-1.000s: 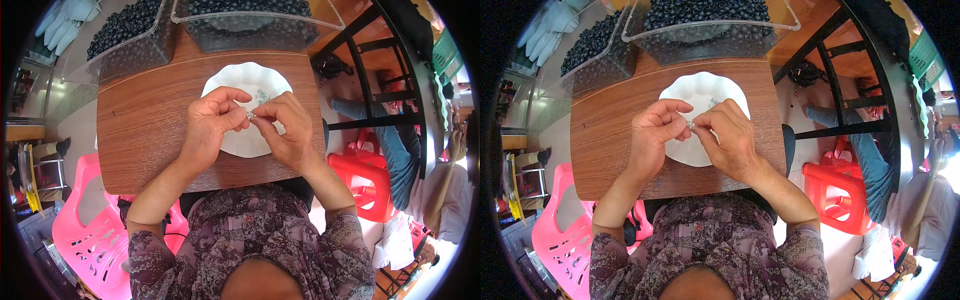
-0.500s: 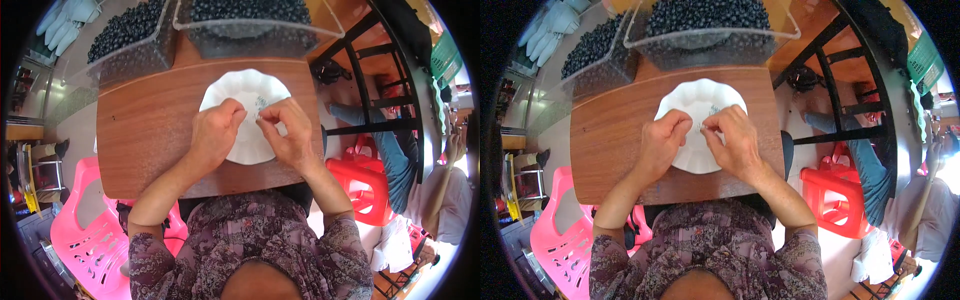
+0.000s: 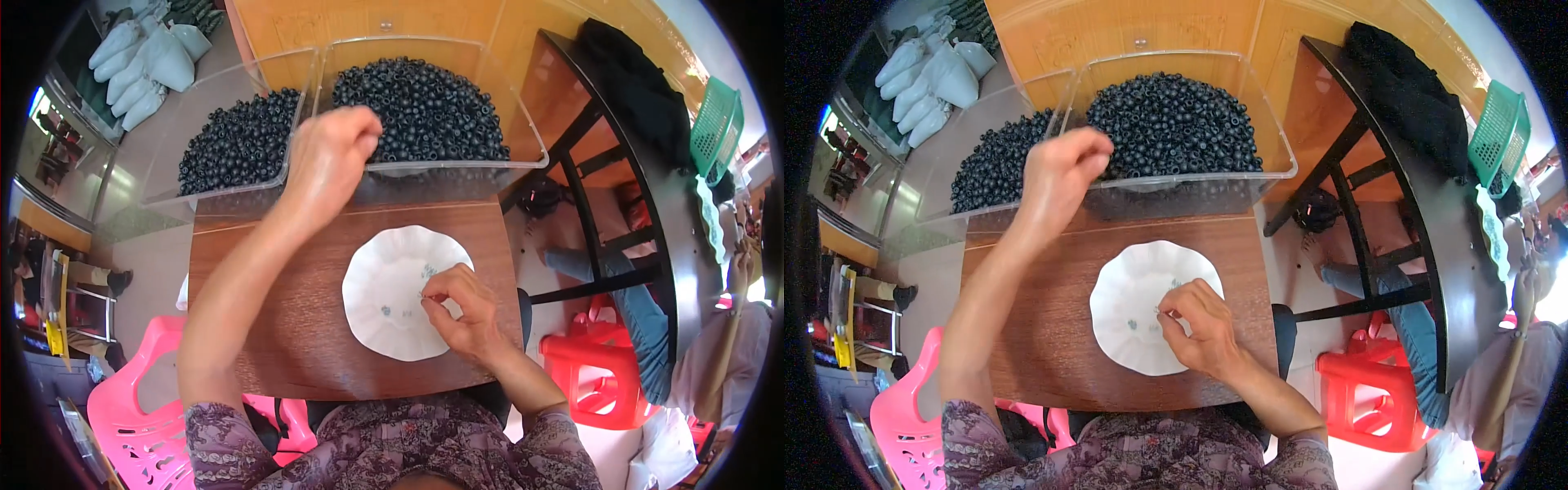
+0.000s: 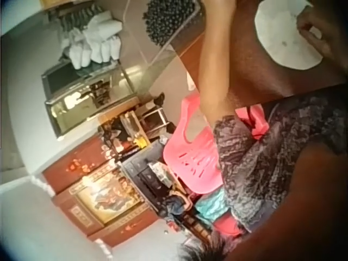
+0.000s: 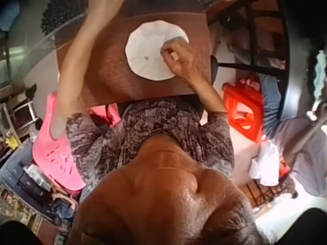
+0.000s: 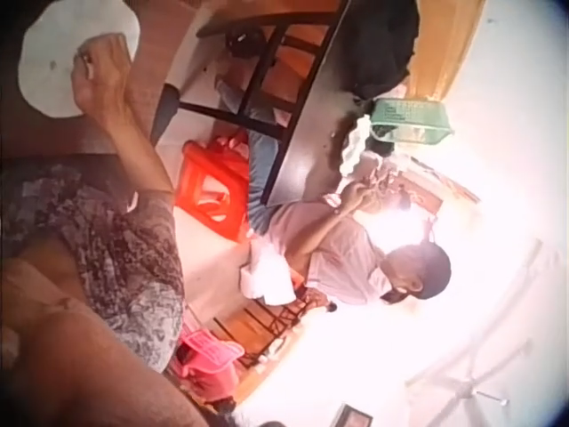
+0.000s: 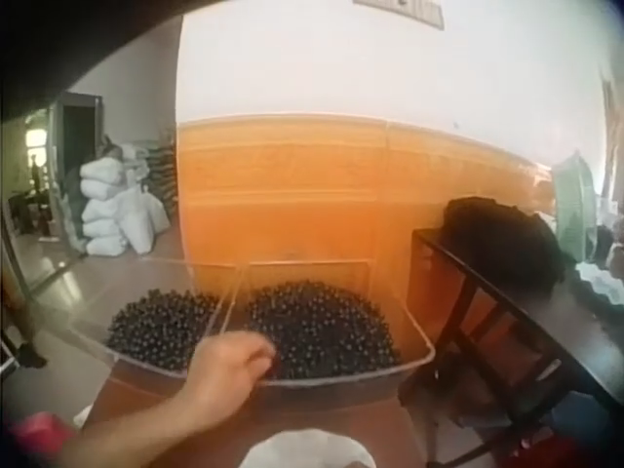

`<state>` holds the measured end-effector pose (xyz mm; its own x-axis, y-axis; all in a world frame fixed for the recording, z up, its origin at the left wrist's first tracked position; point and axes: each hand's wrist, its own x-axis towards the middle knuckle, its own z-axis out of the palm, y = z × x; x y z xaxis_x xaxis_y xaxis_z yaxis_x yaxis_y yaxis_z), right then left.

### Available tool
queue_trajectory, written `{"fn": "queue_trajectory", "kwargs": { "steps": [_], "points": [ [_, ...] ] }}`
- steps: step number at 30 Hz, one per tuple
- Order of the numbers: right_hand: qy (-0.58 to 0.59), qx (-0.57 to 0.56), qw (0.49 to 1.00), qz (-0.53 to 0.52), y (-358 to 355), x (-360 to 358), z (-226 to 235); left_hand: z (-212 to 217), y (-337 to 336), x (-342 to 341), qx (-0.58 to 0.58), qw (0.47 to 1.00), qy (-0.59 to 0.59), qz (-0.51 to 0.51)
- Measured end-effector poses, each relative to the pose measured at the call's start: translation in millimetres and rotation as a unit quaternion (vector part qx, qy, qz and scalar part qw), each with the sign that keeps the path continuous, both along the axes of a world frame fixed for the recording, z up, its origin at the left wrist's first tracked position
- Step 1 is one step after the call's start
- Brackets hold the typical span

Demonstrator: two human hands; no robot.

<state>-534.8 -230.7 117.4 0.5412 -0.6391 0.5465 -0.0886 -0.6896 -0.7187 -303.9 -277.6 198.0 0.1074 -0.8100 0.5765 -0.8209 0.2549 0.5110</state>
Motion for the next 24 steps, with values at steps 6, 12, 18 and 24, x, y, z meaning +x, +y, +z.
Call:
{"fn": "queue_trajectory", "kwargs": {
  "steps": [6, 12, 18, 24],
  "points": [
    [-0.012, 0.012, 1.0, -0.001, -7.6, 0.6, -0.6, -5.0, -96.7, 24.0, 0.1, 0.98, -0.17, -0.002],
    [-0.017, 0.061, 0.998, -0.023, -10.4, -2.0, -4.7, -27.3, -126.4, 11.9, 0.205, 0.938, -0.28, -0.021],
    [-0.014, 0.062, 0.998, -0.025, -5.2, -1.6, -3.1, -26.2, -114.7, 35.5, 0.134, 0.981, -0.132, -0.058],
    [-0.025, 0.104, 0.994, -0.033, -2.1, -6.2, -6.3, 17.8, -15.8, 14.5, 0.202, 0.853, 0.443, -0.186]
  ]
}}
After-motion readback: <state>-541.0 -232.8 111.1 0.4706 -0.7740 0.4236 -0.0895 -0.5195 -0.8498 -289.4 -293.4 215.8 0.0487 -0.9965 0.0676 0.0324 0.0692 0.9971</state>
